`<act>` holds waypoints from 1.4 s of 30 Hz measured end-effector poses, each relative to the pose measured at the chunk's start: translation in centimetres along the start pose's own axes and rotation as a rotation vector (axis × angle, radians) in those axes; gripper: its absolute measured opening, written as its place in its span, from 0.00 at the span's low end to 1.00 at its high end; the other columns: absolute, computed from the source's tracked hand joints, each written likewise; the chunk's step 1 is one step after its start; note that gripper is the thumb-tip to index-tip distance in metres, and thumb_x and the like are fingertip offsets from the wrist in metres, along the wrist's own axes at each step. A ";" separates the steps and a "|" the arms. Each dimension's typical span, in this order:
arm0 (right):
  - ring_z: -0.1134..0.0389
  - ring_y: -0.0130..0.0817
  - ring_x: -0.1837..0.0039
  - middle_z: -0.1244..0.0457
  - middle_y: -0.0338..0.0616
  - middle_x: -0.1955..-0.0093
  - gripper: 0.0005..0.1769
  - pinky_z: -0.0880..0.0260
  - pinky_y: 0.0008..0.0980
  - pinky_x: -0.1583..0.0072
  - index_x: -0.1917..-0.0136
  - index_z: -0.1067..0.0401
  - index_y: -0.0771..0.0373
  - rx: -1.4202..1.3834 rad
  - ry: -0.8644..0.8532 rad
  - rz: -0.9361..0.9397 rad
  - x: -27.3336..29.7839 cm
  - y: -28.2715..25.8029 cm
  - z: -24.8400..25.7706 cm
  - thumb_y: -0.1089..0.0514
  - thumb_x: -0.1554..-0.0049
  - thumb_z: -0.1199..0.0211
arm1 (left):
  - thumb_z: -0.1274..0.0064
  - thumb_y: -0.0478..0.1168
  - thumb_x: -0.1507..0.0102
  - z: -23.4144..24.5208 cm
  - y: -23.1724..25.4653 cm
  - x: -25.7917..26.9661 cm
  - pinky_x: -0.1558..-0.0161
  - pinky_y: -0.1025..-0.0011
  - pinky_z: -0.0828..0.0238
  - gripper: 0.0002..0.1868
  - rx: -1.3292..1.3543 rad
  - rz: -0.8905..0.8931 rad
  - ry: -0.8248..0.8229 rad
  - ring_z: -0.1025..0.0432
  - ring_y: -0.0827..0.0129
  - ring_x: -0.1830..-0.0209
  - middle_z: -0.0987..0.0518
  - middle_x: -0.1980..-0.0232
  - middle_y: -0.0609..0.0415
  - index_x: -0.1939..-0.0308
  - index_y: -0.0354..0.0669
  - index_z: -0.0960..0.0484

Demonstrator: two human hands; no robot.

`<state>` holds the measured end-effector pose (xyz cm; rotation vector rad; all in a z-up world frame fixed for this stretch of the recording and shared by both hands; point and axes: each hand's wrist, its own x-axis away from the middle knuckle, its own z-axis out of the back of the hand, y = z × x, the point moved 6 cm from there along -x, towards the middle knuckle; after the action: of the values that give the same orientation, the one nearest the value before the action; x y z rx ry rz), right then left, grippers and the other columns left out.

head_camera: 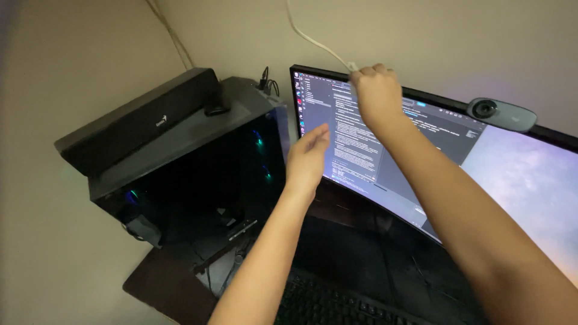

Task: Cleaning a computer desk, monitor, and PC tower using wet wipes.

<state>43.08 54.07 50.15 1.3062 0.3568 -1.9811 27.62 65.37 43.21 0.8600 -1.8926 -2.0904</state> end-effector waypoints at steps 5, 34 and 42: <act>0.30 0.45 0.49 0.30 0.44 0.56 0.06 0.31 0.44 0.48 0.54 0.21 0.58 -0.026 0.050 0.008 -2.3 -2.1 -2.4 0.60 0.44 0.38 | 0.53 0.35 0.34 -1.3 -2.8 -6.3 0.36 0.72 0.32 0.22 -0.015 -0.086 -0.012 0.26 0.64 0.35 0.20 0.37 0.44 0.34 0.38 0.24; 0.31 0.46 0.43 0.30 0.45 0.51 0.13 0.28 0.41 0.45 0.52 0.20 0.57 -0.171 -0.125 0.259 -10.5 -11.4 -13.8 0.59 0.53 0.33 | 0.58 0.26 0.39 6.2 0.0 -12.6 0.32 0.69 0.35 0.29 -0.106 -0.315 0.211 0.25 0.62 0.34 0.20 0.36 0.44 0.33 0.37 0.26; 0.31 0.44 0.43 0.30 0.44 0.47 0.16 0.27 0.40 0.44 0.46 0.22 0.62 -0.231 0.041 0.178 -1.6 -7.9 1.4 0.65 0.49 0.38 | 0.58 0.25 0.39 4.2 2.4 -8.9 0.38 0.71 0.29 0.22 -0.035 -0.343 0.321 0.22 0.68 0.44 0.15 0.45 0.51 0.46 0.39 0.16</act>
<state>36.91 59.44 50.98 1.1899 0.4585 -1.7127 32.04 73.05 48.16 1.4993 -1.6280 -1.9963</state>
